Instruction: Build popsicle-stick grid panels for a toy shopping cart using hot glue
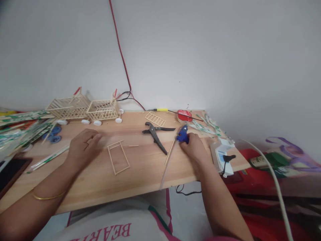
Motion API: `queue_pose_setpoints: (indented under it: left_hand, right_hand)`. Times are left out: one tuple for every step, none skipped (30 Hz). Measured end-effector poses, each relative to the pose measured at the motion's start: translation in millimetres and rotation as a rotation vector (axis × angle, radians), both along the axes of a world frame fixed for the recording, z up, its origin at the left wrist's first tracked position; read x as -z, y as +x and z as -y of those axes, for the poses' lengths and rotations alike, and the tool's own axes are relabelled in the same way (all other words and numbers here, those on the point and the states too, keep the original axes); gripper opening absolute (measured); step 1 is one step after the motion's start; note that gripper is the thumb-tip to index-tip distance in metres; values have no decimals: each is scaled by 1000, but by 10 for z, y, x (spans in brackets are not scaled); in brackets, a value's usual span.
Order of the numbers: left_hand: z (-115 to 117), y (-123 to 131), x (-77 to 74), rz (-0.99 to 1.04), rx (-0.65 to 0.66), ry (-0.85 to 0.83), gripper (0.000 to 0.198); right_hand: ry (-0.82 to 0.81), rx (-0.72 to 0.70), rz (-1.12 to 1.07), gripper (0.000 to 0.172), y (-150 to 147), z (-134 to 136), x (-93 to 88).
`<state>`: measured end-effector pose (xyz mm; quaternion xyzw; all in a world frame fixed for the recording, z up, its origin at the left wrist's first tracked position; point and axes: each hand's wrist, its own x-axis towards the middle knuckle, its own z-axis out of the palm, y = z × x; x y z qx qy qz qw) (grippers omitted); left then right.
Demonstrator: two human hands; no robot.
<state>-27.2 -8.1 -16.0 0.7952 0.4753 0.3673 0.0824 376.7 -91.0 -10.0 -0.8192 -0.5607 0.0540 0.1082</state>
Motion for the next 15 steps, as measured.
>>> queue_pose_setpoints:
  left_hand:
    - [-2, 0, 5, -1, 9, 6, 23]
    - [-5, 1, 9, -2, 15, 10, 22]
    - [-9, 2, 14, -3, 20, 11, 22]
    - [-12, 4, 18, -1, 21, 12, 23]
    - [-14, 5, 22, 1, 22, 11, 23]
    - [-15, 8, 25, 2, 24, 9, 23]
    - [-14, 10, 27, 2, 26, 8, 23]
    - [-11, 13, 29, 3, 30, 9, 24]
    - [-8, 16, 31, 4, 35, 13, 24]
    - [-5, 19, 34, 6, 41, 19, 24]
    - [-3, 22, 40, 9, 51, 23, 23]
    - [-1, 26, 48, 12, 59, 29, 22]
    - [0, 29, 59, 13, 69, 34, 22]
    - [1, 31, 72, 9, 80, 38, 21]
    - [2, 32, 85, 1, 89, 43, 20]
  right_hand:
    - [15, 35, -25, 32, 4, 17, -39]
    - [36, 66, -58, 34, 11, 40, -79]
    - [59, 84, -99, 36, 19, 64, -115]
    - [82, 84, -145, 37, 28, 87, -147]
    - [99, 67, -194, 37, 38, 107, -171]
    - [108, 33, -251, 36, 48, 122, -186]
    - [107, -17, -320, 35, 57, 132, -190]
    - [96, -76, -406, 33, 62, 135, -185]
    - [86, -132, -516, 31, 62, 132, -169]
    - [85, -180, -657, 31, 55, 125, -145]
    - [101, -216, -825, 31, 38, 114, -116]
    - [137, -237, -1004, 33, 12, 101, -83]
    - [179, -243, -1172, 34, -23, 88, -51]
    - [218, -239, -1308, 35, -64, 74, -20]
    - [245, -231, -1398, 35, -107, 60, 7]
